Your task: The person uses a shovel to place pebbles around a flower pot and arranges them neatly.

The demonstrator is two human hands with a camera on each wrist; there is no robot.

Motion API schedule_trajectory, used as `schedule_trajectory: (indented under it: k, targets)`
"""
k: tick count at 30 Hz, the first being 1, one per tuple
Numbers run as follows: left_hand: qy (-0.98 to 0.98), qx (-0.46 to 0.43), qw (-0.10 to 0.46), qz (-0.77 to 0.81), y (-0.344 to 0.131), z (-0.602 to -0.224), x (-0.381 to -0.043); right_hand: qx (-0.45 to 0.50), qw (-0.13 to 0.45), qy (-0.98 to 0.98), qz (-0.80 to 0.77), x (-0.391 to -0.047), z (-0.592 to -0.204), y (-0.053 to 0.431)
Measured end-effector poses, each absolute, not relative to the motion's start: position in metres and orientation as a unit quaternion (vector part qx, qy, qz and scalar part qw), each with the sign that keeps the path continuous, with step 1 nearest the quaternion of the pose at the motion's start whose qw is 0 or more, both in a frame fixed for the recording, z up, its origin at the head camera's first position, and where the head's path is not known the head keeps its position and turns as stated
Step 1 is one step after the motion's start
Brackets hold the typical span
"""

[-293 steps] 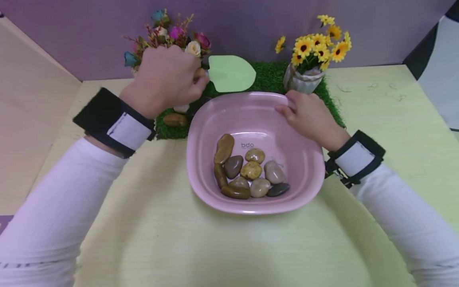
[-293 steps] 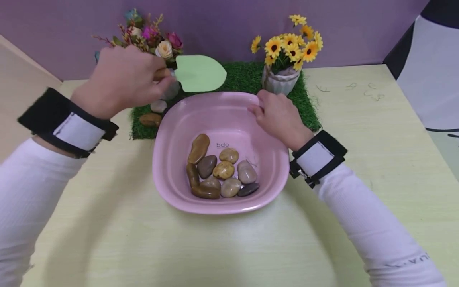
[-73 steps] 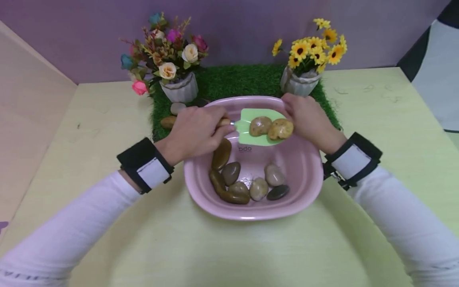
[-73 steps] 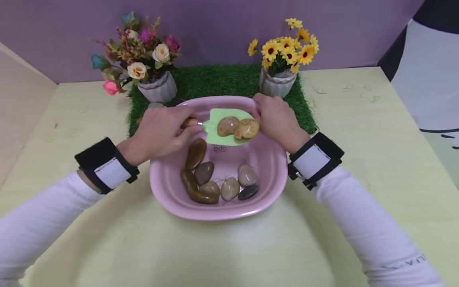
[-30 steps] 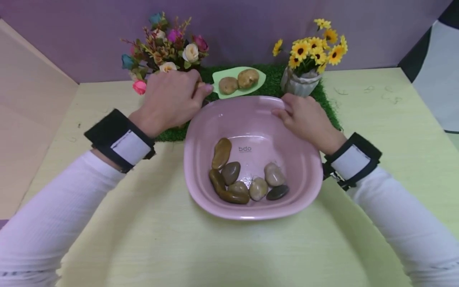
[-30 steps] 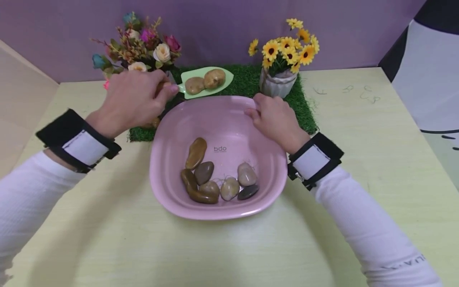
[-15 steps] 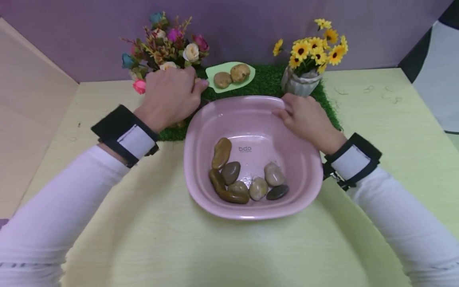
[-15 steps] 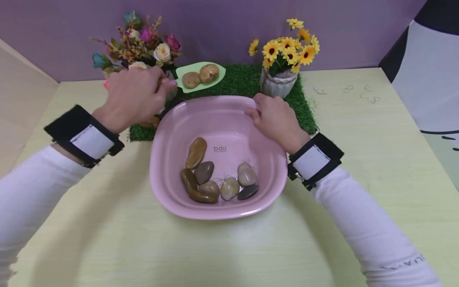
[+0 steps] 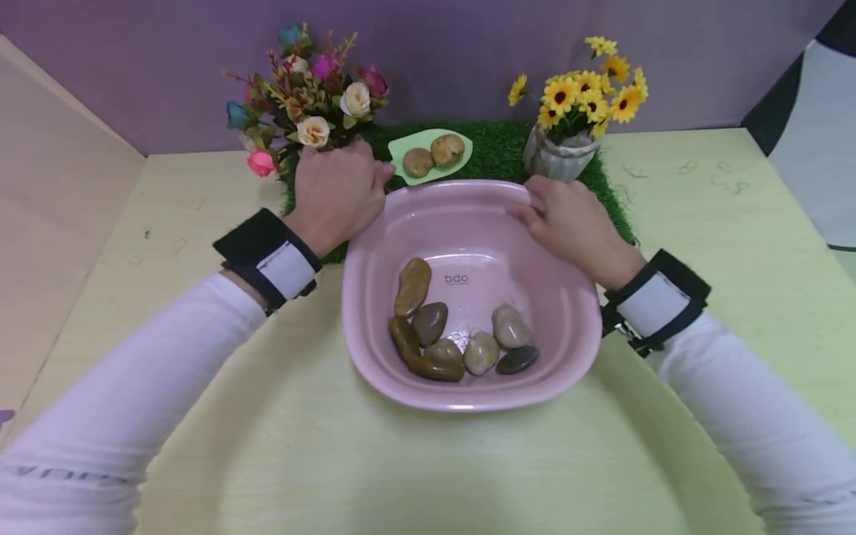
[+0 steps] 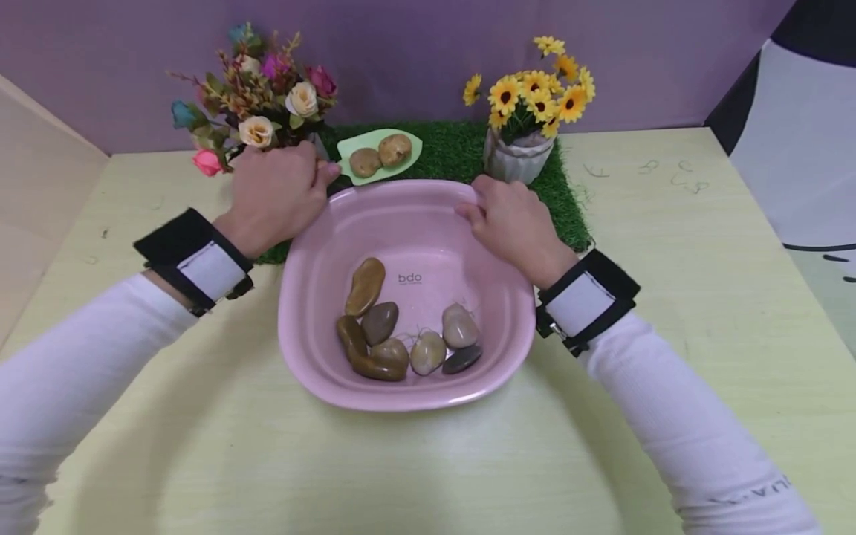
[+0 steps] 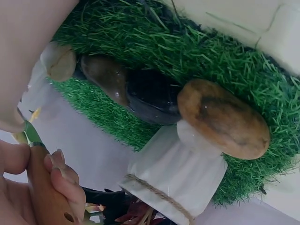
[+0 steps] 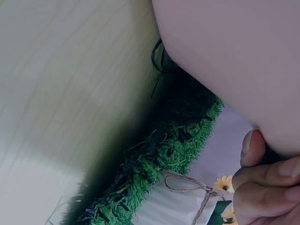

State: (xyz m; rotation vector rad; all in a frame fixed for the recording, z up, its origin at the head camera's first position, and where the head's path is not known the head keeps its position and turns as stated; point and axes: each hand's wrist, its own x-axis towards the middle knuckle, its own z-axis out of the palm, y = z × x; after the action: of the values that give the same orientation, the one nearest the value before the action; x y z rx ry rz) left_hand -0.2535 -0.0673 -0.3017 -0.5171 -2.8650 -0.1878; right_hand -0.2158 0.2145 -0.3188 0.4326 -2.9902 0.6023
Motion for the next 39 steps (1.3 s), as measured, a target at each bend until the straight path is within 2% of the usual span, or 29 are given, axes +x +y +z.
schedule_trajectory:
  k: [12,22,39]
  targets:
    - [-0.976,-0.187,0.101,-0.047,-0.073,-0.303,-0.26,0.141,0.027,-0.97,0.198,-0.215,-0.318,0.215]
    - [-0.98,-0.193,0.03,-0.044,-0.075,-0.297,-0.262,0.141,0.025,-0.969,0.201,-0.215,-0.318,0.214]
    - [-0.975,-0.207,-0.041,-0.07,-0.075,-0.292,-0.265,0.142,0.025,-0.969,0.201,-0.215,-0.319,0.215]
